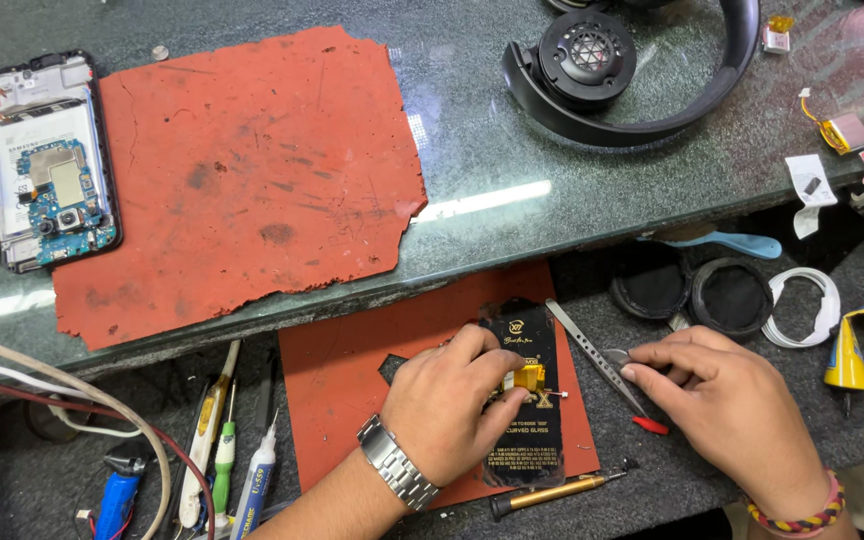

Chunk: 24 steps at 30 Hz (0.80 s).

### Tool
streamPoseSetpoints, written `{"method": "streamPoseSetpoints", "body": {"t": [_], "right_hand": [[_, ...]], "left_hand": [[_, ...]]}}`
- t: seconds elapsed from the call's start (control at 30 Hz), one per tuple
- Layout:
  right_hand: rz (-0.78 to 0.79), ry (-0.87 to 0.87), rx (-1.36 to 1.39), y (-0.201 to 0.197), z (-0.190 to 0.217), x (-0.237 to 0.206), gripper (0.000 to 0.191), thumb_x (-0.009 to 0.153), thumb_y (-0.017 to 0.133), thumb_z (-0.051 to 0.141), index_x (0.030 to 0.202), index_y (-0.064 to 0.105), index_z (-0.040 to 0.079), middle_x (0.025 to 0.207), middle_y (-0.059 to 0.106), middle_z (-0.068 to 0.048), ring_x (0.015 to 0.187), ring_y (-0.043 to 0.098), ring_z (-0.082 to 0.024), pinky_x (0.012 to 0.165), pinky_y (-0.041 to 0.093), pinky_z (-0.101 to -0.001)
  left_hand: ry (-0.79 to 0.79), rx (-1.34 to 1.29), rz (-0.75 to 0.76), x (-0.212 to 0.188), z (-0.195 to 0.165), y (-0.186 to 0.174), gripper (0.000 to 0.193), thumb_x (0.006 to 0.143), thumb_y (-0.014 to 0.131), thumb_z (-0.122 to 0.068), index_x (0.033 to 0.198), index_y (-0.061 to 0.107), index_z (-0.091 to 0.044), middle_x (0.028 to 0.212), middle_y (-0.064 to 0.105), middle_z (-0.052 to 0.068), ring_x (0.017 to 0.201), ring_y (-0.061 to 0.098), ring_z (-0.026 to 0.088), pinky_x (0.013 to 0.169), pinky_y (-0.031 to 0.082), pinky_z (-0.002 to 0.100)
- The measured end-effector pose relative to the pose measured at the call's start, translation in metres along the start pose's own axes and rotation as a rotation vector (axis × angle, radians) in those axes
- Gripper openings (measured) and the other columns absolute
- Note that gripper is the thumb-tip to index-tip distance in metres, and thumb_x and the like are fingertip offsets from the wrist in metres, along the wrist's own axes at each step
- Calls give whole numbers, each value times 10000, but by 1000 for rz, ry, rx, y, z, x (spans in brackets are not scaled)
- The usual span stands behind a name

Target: The person works on a small yellow lithium battery at a repair bench, peeling and folding its outer wrapping and tab by hand, then uses tweezers and a blade to trim and press the folded edge, and finally sets the battery on the mat.

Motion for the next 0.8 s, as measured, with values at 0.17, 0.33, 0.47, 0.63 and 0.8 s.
{"method": "streamPoseSetpoints", "body": {"t": [0.17, 0.33, 0.47, 0.63, 0.8], "right_hand": [[-18, -60, 2, 0, 1, 1, 178, 798, 808, 211, 932, 811, 96, 880, 748, -36, 670, 664, -166, 598, 551, -299], [-65, -79, 17, 2, -2, -1, 161, 764, 811, 172, 867, 769, 54, 905, 741, -32, 673, 640, -173, 573, 533, -293], [-48, 65, 199, 7, -13, -5, 151, 773, 789, 105, 892, 748, 22, 845, 731, -55, 682, 672, -138, 569, 526, -285], [6, -59, 401, 14, 0, -14, 208, 787, 776, 72, 988, 754, 20, 817, 737, -59, 703, 689, -103, 612, 546, -258], [-8, -331, 283, 20, 30, -23, 218, 797, 777, 81, 1011, 790, 44, 901, 793, -49, 804, 709, -140, 677, 575, -264]], "left_hand": [[-5, 23, 12, 1, -1, 1, 244, 876, 733, -271, 1057, 719, -108, 1024, 625, 62, 866, 670, 268, 707, 534, 428], [10, 30, 21, 0, -2, 0, 292, 859, 739, -270, 1099, 725, -103, 1020, 618, 67, 871, 665, 274, 714, 529, 431], [-3, 36, 28, -1, -3, 2, 278, 865, 741, -278, 1082, 726, -105, 1028, 618, 66, 864, 668, 264, 720, 533, 425], [-9, 54, 10, -1, -3, 4, 252, 864, 749, -288, 1018, 714, -91, 1024, 619, 71, 866, 667, 267, 711, 532, 424], [-1, 67, -18, -1, -4, 5, 259, 850, 770, -304, 957, 691, -81, 1015, 617, 78, 858, 663, 275, 716, 530, 431]]}}
Point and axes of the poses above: each hand's wrist, its own x-axis towards the middle knuckle, its own y-axis out of the palm, z = x × y, the point moved 5 cm from there along x, towards the middle knuckle
